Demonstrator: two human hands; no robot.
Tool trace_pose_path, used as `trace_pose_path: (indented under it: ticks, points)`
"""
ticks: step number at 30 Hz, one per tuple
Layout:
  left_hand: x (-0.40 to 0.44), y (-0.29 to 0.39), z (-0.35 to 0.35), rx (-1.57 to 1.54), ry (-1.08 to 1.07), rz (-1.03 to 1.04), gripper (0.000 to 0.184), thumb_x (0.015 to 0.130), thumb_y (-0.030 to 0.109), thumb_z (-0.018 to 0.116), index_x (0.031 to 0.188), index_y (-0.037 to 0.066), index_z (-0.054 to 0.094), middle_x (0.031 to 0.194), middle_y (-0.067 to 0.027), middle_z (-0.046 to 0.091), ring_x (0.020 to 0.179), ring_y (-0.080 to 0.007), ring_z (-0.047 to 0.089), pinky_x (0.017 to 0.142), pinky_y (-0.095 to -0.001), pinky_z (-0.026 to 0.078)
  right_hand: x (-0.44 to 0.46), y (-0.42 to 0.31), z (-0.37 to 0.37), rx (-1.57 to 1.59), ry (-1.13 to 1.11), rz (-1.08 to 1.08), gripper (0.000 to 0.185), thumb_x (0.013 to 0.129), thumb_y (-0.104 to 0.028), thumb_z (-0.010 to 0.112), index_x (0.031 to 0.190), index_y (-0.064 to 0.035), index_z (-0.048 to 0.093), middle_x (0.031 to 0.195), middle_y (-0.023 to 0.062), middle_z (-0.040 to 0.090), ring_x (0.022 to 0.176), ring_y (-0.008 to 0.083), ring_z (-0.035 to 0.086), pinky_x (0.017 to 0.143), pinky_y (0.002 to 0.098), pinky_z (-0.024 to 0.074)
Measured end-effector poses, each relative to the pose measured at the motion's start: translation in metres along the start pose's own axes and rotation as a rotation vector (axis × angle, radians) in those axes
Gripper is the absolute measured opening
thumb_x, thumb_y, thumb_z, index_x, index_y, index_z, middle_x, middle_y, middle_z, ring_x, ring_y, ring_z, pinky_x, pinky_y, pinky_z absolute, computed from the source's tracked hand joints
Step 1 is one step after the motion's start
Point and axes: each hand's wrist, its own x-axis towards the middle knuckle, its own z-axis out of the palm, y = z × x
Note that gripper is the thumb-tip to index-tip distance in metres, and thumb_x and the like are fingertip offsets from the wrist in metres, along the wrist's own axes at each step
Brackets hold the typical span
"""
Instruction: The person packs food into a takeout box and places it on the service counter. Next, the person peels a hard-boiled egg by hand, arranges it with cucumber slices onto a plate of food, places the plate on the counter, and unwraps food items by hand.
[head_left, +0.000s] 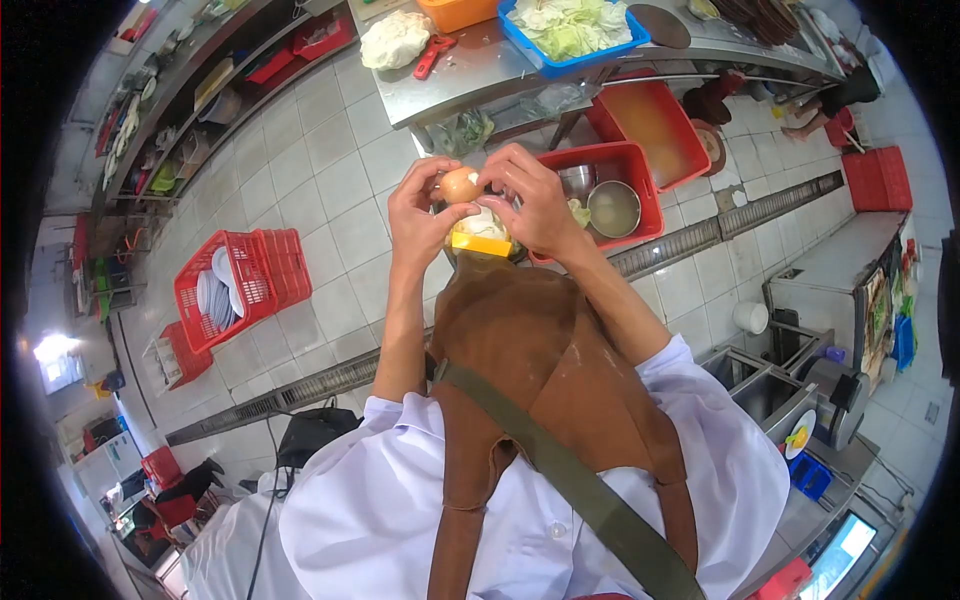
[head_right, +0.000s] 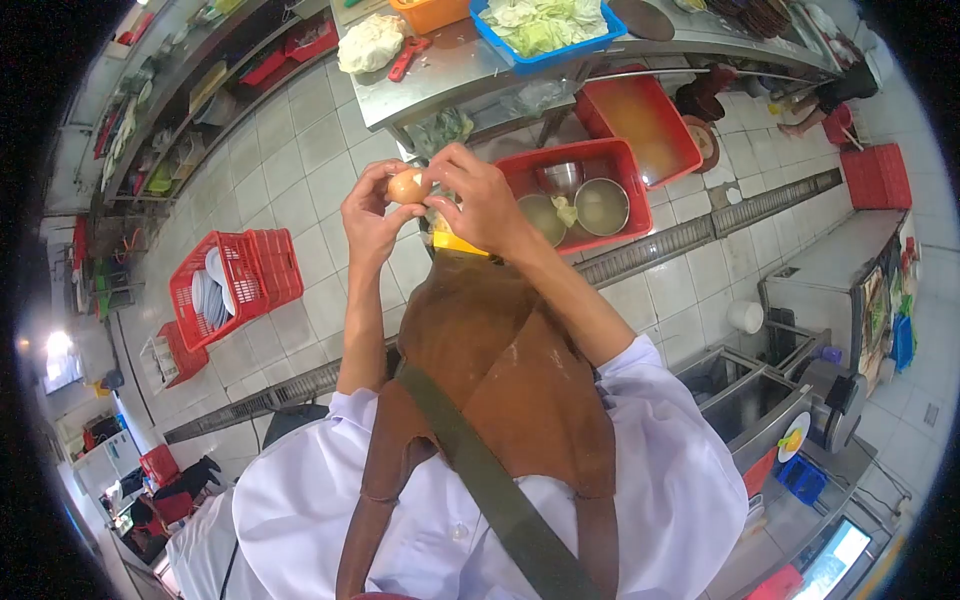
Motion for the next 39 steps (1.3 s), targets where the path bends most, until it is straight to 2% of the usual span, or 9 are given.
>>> trace_pose_path:
  ticks: [1,3,12,18,22,24,28,31,39]
  points:
    - [0.0,0.0,-0.003,-0.016,-0.003,-0.017,0.055,0.066,0.003,0.088,0.113,0.0,0.061,0.116,-0.0084,0.059,0.107,-0.019,0.061,0.09,-0.0326,0.052,0.003,-0.001,0.003,-0.004,0.001,-0.002,0.032,0.07,0.0,0.076,0.097,-0.0048,0.06,0.095,0.0097,0.058,0.075,0.0254,0.06,0.065,0.0345,0.0481]
    - [0.001,0.001,-0.009,0.002,-0.005,-0.025,0.055,0.065,0.004,0.088,0.113,0.0,0.061,0.115,-0.0083,0.059,0.107,-0.019,0.061,0.09,-0.0324,0.052,0.007,-0.003,0.007,0.068,-0.038,0.065,0.029,0.07,0.0,0.077,0.09,-0.0041,0.057,0.09,0.0086,0.057,0.07,0.0238,0.057,0.062,0.0346,0.0462]
    - [0.003,0.003,-0.019,0.012,-0.014,-0.041,0.053,0.066,0.003,0.087,0.112,0.0,0.062,0.114,-0.0082,0.059,0.106,-0.0187,0.061,0.088,-0.0316,0.053,0.018,0.0,0.013,0.147,-0.146,0.144,0.023,0.073,0.003,0.074,0.083,-0.0014,0.054,0.077,0.0073,0.052,0.063,0.0164,0.053,0.058,0.0298,0.0432]
    - [0.005,0.005,-0.017,-0.054,0.011,-0.03,0.053,0.066,0.003,0.087,0.112,-0.002,0.061,0.114,-0.0086,0.059,0.106,-0.019,0.061,0.089,-0.0318,0.053,0.016,0.007,0.018,0.213,-0.058,0.112,0.02,0.073,0.004,0.073,0.082,-0.0013,0.056,0.075,0.0055,0.053,0.063,0.0134,0.053,0.057,0.0278,0.0426]
    - [0.007,0.004,-0.019,-0.085,0.055,-0.015,0.055,0.067,0.004,0.087,0.115,-0.003,0.061,0.114,-0.009,0.058,0.106,-0.0196,0.061,0.09,-0.0323,0.053,0.016,0.003,0.017,0.26,-0.022,0.118,0.02,0.073,0.004,0.073,0.083,-0.0018,0.057,0.078,0.0045,0.054,0.064,0.0135,0.053,0.057,0.0273,0.0427]
    - [0.007,0.003,-0.022,-0.085,0.051,-0.009,0.055,0.067,0.004,0.087,0.115,-0.003,0.061,0.114,-0.0092,0.059,0.106,-0.0199,0.061,0.09,-0.0325,0.053,0.018,-0.003,0.019,0.167,0.065,0.04,0.022,0.072,0.003,0.074,0.086,-0.0028,0.057,0.082,0.0056,0.056,0.064,0.0161,0.055,0.057,0.0284,0.0435]
    - [0.006,0.004,-0.022,-0.088,0.062,-0.015,0.055,0.067,0.005,0.088,0.114,-0.004,0.06,0.114,-0.0096,0.059,0.105,-0.0201,0.062,0.09,-0.0325,0.054,0.019,-0.005,0.024,0.047,0.032,-0.078,0.025,0.072,0.003,0.074,0.09,-0.0037,0.058,0.085,0.0069,0.057,0.064,0.0195,0.055,0.057,0.03,0.0443]
    - [0.006,0.006,-0.021,-0.076,0.067,-0.005,0.055,0.068,0.005,0.088,0.114,-0.005,0.06,0.114,-0.0096,0.059,0.104,-0.02,0.062,0.089,-0.0322,0.054,0.019,-0.002,0.028,0.043,0.026,-0.043,0.026,0.072,0.003,0.074,0.091,-0.0036,0.057,0.083,0.008,0.056,0.063,0.0214,0.056,0.057,0.031,0.0452]
    - [0.003,0.004,-0.023,-0.049,0.065,-0.018,0.055,0.067,0.003,0.087,0.115,-0.005,0.061,0.115,-0.009,0.058,0.104,-0.0202,0.062,0.088,-0.0319,0.055,0.022,0.002,0.029,0.145,-0.038,0.098,0.024,0.072,0.0,0.075,0.086,-0.0019,0.056,0.073,0.0077,0.051,0.06,0.0179,0.051,0.055,0.0318,0.0418]
